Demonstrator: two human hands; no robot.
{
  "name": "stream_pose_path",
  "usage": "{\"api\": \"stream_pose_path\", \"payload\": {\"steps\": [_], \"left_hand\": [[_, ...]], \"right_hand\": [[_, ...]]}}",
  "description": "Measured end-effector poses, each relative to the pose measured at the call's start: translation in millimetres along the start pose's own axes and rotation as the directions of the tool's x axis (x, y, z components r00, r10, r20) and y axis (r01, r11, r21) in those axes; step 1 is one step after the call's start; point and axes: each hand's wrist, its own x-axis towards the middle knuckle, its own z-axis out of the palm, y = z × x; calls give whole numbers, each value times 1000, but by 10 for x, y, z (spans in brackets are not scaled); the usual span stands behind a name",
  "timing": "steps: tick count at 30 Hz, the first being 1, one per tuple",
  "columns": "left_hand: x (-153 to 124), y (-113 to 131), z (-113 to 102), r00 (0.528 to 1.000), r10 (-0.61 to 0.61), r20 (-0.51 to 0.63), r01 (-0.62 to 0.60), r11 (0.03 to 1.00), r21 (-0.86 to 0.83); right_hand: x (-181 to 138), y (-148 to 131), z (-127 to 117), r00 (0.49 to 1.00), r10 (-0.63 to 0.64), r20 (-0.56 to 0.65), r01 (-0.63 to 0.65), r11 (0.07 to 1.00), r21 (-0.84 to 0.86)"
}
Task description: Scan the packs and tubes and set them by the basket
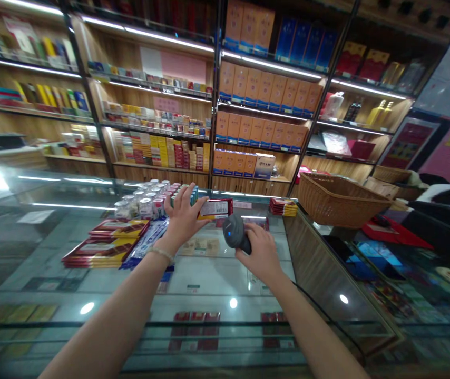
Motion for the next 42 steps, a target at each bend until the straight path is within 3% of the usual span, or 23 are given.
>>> {"api": "stream_pose_path", "payload": {"steps": [6,17,28,37,42], "left_hand": [[3,-13,17,999,2,-35,-2,1000,-2],[-6,-31,44,999,-9,-41,8,999,-33],[-6,-26,39,999,-3,-54,2,999,-34],[-2,-31,51,999,0,-42,-1,1000,-11],[-3,-26,40,999,7,-47,-8,1000,-17]], "right_hand": [[-22,-27,-165,991,131,-11,-128,979,159],[-30,-93,-168,966,218,140,-241,954,176],[-25,-188,-201,949,281,141,-298,947,122],[6,-184,-204,942,313,119,-287,938,-192],[8,-148,-185,946,308,104,-273,926,-259]]}}
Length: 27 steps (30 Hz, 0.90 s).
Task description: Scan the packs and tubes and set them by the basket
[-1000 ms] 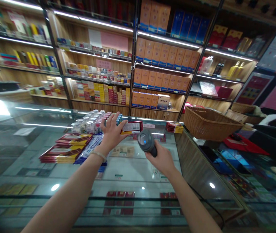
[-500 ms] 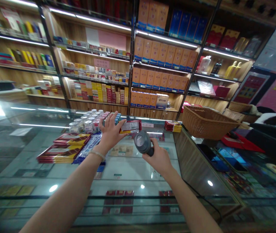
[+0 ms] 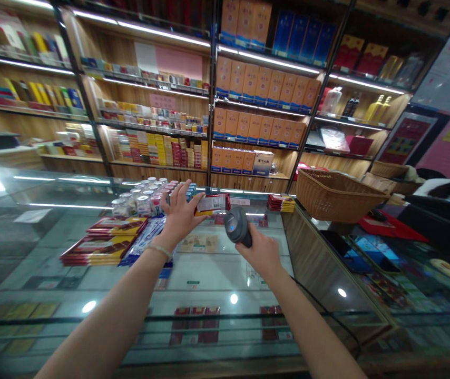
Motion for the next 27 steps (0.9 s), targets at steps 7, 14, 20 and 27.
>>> {"api": "stream_pose_path", "payload": {"steps": [7,14,20,27], "left_hand": [[-5,5,-10,1000,-4,-2,4,1000,-26],[12,44,-53,1000,-17,20,18,999,-29],[14,37,-40,1000,-18,20,19,999,-36],[12,39,-42,999,-15,29,16,1000,-19]], "right_hand": [[33,73,188,926,-327,-190,332,943,-9],[-14,-17,231,918,-385,-100,371,919,-132],[-41,-37,263,910,-411,-51,403,906,-126],[-76,-55,260,903,-429,10,427,897,-113]]}}
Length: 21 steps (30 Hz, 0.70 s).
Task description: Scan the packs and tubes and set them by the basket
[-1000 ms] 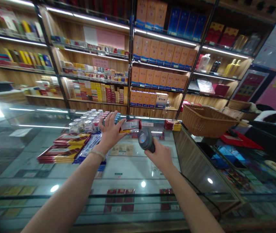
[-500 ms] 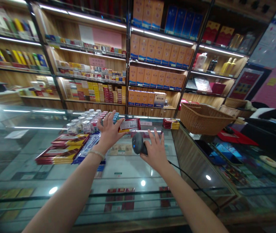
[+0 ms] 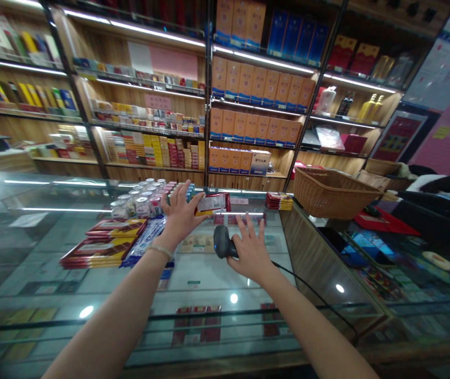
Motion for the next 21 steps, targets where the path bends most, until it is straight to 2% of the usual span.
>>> {"api": "stream_pose_path", "payload": {"steps": [5,9,10,13,15,18,21], "left_hand": [[-2,24,-22,1000,0,-10,0,999,-33],[3,38,-46,1000,6,-6,-6,999,-39],[6,43,-52,1000,9,-3,-9,999,-31],[19,73,-75,1000,21,6,-21,1000,-6],[29,106,-96,999,41,5,-41,999,4],[40,164,-131,996,84,-4,-84,996,8],[41,210,-149,992,125,-3,-125,992,11]], "right_hand": [[-28,2,-11,999,-8,53,6,999,34],[87,153,-38,994,27,107,-39,993,112],[150,223,-53,995,64,79,-74,988,132],[392,483,-94,978,176,-110,-159,976,149],[551,652,-85,965,185,-188,-162,978,129],[705,814,3,965,173,-195,-154,982,112],[744,853,116,970,169,-174,-149,981,123]]}}
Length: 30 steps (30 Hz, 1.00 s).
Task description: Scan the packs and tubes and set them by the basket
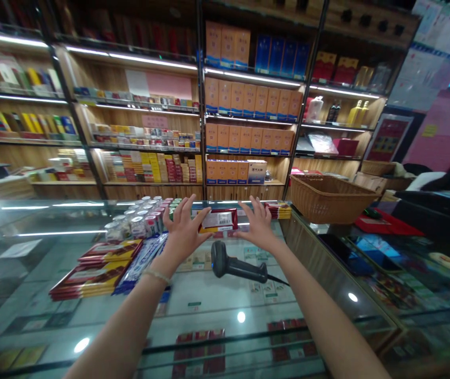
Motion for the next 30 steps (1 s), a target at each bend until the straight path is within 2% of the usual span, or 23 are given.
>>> {"api": "stream_pose_path", "payload": {"steps": [5,15,23,30], "left_hand": [[4,53,11,999,41,18,-41,999,-2],[4,94,36,998,55,22,-55,998,-4],[6,141,23,996,47,72,-49,999,16],[13,206,-25,995,102,16,-102,995,-8]], "right_hand": [[-74,-8,20,1000,-17,-24,19,996,89],[-164,-36,-271,995,-92,-32,96,984,153],[-207,-178,-380,978,-186,-95,199,969,149],[-222,-235,-410,950,-213,-229,248,959,137]]}}
